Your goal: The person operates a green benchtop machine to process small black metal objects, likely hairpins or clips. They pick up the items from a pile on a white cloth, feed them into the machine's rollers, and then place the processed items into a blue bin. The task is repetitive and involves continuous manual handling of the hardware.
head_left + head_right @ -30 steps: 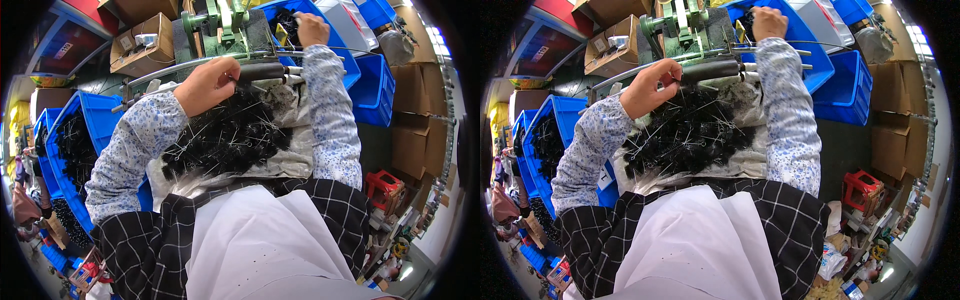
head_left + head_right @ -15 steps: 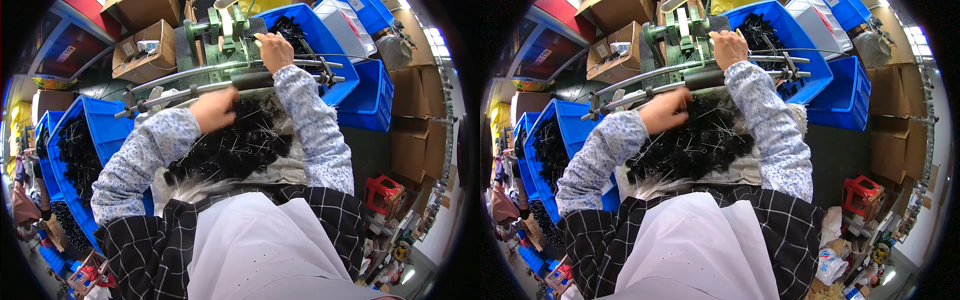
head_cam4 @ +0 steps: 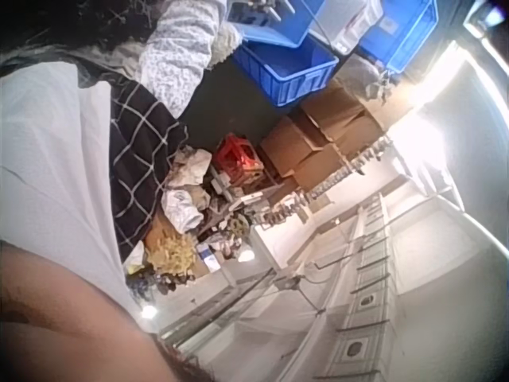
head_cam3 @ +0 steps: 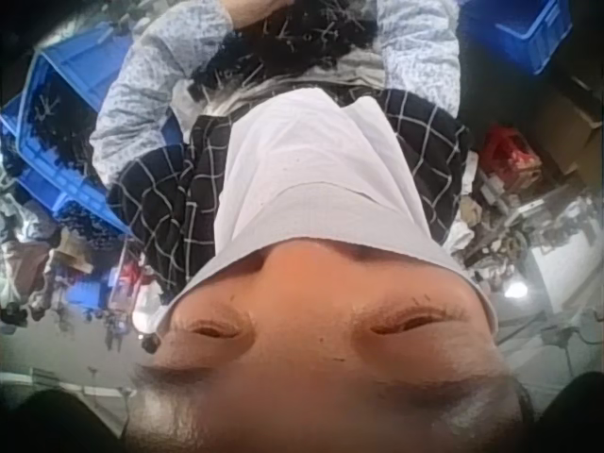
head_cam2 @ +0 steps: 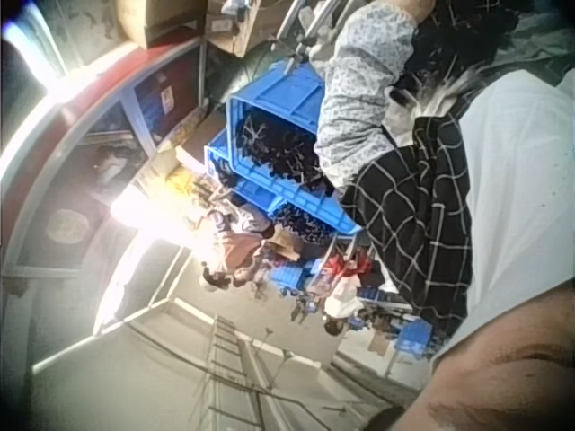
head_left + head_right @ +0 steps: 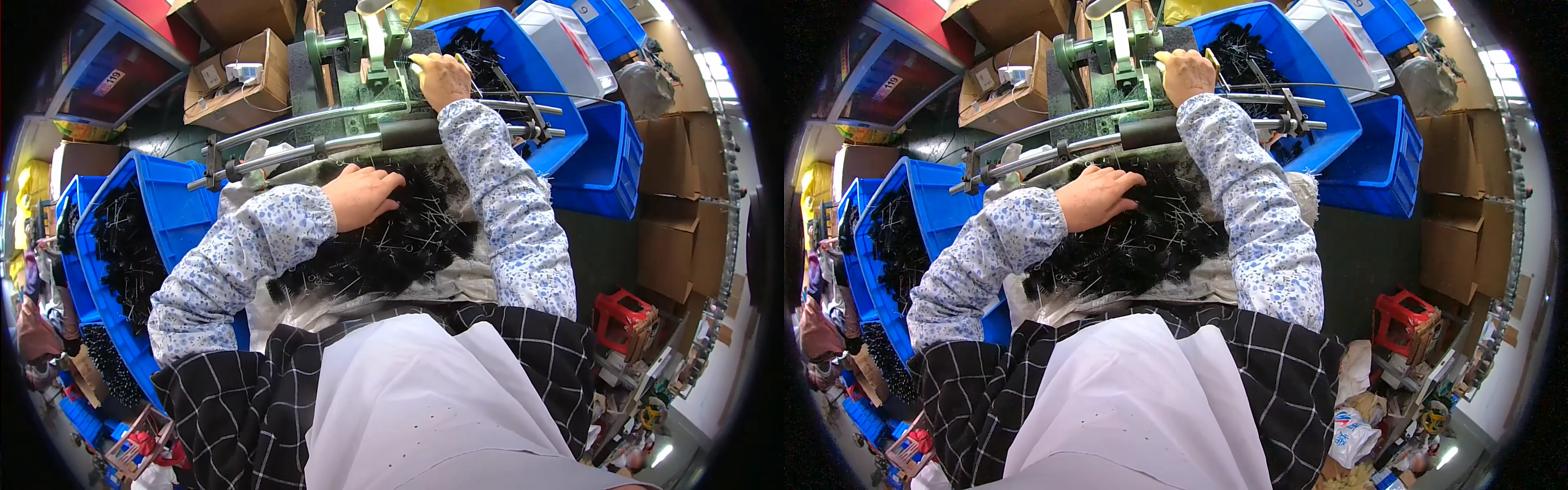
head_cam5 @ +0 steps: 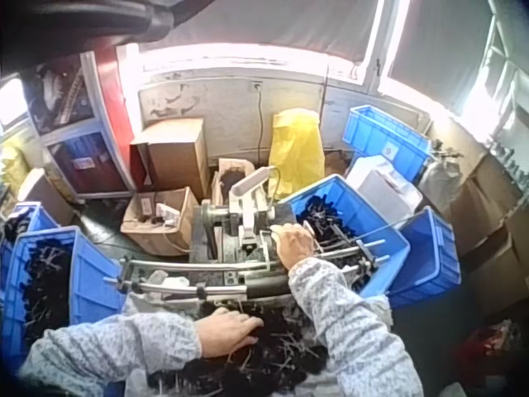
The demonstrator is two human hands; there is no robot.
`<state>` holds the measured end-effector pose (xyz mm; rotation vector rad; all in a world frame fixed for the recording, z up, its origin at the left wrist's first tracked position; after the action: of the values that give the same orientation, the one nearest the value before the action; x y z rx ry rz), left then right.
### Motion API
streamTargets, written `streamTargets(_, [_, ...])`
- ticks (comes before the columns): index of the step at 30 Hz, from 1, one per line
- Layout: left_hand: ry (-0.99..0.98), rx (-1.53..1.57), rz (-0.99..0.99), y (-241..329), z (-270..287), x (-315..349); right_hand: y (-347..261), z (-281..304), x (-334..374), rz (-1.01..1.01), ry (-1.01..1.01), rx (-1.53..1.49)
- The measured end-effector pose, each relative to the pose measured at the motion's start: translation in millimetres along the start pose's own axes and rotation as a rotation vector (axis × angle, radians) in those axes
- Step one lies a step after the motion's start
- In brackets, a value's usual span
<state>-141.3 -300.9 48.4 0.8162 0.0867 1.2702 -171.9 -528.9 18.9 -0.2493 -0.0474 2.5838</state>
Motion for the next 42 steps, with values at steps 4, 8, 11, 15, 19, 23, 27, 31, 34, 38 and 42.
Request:
streamTargets(4, [0.083,0.106,0.014,9,18,6,8,-6,-5,0.026,-0.056,-0.038])
streamTargets(8, [0.146,0.126,-0.028,11,33,11,9,5,-3,-0.011,-0.174,0.042])
streamTargets(11, [0.187,0.154,-0.054,8,40,18,9,6,6,0.008,-0.067,0.055])
streamTargets(15, [0.171,0.221,-0.024,6,46,28,21,5,17,-0.159,-0.091,0.069])
streamTargets(19, [-0.027,0.159,-0.015,12,48,32,16,-1,16,-0.088,0.021,-0.002])
streamTargets(23, [-0.158,0.059,-0.151,16,50,37,-17,-2,8,-0.098,-0.053,-0.013])
streamTargets(27, [-0.138,0.06,-0.207,17,54,39,-44,-6,1,-0.069,0.002,0.002])
streamTargets(31, [-0.081,0.12,-0.183,13,60,45,-46,-8,2,-0.055,-0.011,0.026])
streamTargets(34, [-0.026,0.158,-0.168,10,65,51,-29,0,6,-0.082,-0.052,0.051])
streamTargets(38, [0.076,0.305,-0.128,7,68,54,15,-4,12,-0.048,0.075,0.064])
streamTargets(42, [0.194,0.343,-0.185,3,66,44,45,5,-2,-0.12,-0.005,0.104])
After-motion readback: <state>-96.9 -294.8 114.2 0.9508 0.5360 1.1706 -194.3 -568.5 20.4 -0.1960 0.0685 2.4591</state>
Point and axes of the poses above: each hand's wrist, its own x-axis away from the middle knuckle, its own z-axis out of the back of the hand, y = z × x, the point moved 2 cm from there along -x, towards the middle knuckle, and after that the axes turned 11 degrees about -y, right-handed, at the moved point
